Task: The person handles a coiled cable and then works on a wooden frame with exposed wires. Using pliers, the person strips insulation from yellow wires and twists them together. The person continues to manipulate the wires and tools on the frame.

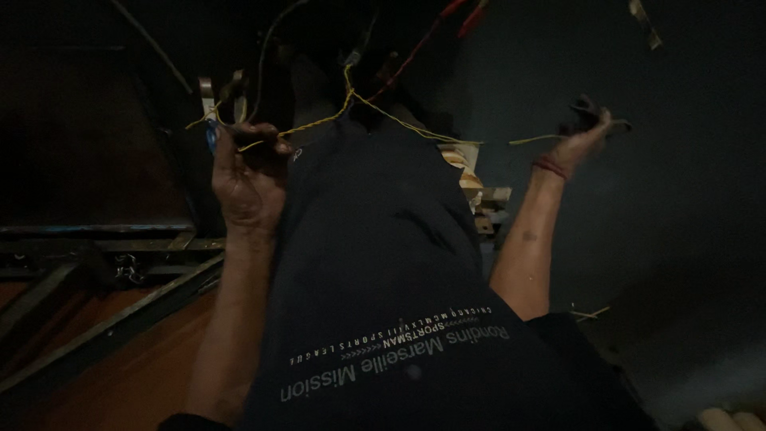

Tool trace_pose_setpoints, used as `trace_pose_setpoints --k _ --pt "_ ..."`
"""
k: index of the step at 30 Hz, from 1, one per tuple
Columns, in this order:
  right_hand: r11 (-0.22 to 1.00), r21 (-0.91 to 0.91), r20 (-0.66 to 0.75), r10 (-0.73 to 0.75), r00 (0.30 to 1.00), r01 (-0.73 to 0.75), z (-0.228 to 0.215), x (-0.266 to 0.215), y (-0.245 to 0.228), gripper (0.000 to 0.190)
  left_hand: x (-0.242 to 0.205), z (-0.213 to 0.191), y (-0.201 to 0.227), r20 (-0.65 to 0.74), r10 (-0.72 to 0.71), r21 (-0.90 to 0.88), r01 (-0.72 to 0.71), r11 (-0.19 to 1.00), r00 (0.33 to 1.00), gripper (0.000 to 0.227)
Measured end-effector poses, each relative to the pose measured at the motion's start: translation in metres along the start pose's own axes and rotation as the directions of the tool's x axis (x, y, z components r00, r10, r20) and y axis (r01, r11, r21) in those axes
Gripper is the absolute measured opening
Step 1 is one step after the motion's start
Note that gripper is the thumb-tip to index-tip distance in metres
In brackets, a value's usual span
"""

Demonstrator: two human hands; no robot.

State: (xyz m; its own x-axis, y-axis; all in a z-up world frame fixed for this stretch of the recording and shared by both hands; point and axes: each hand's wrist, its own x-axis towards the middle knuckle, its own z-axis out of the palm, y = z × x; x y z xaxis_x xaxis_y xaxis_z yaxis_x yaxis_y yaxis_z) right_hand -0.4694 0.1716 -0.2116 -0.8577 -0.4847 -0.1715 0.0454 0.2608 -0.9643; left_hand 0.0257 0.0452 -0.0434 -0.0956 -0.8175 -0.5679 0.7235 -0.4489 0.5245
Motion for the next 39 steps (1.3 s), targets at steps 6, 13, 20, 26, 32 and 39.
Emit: trace_pose_setpoints --k 6,13,20,26,32,39 --pt "0.961 0.261 -0.075 0.111 0.991 -0.088 0.002 0.009 -0.005 0.037 0.000 -0.003 -0.002 -0.046 0.012 0.005 -0.012 1.000 0.999 0.035" --pt "0.997 0.069 -0.008 0.048 0.999 -0.047 0.000 -0.005 -0.029 0.044 -0.007 0.005 0.006 -0.102 -0.003 -0.065 -0.004 0.998 0.995 0.034" --pt "0.990 0.123 0.129 0.059 0.990 -0.075 0.022 0.005 -0.045 0.034 0.001 -0.003 -0.001 0.030 0.023 0.150 -0.027 0.988 0.999 0.045" --pt "0.992 0.125 0.195 -0.009 0.981 -0.016 0.035 0.023 -0.050 0.042 0.004 -0.009 -0.004 0.027 0.003 0.144 -0.006 0.990 1.000 0.046" --pt "0.973 0.232 0.107 -0.012 0.994 -0.013 0.041 0.045 -0.033 0.042 0.005 -0.008 -0.009 0.016 0.009 0.133 -0.011 0.991 1.000 0.045" --pt "0.993 0.013 0.299 -0.114 0.947 0.115 0.059 0.003 -0.058 0.039 0.009 -0.020 -0.020 0.299 -0.120 0.009 0.123 0.992 0.947 0.051"
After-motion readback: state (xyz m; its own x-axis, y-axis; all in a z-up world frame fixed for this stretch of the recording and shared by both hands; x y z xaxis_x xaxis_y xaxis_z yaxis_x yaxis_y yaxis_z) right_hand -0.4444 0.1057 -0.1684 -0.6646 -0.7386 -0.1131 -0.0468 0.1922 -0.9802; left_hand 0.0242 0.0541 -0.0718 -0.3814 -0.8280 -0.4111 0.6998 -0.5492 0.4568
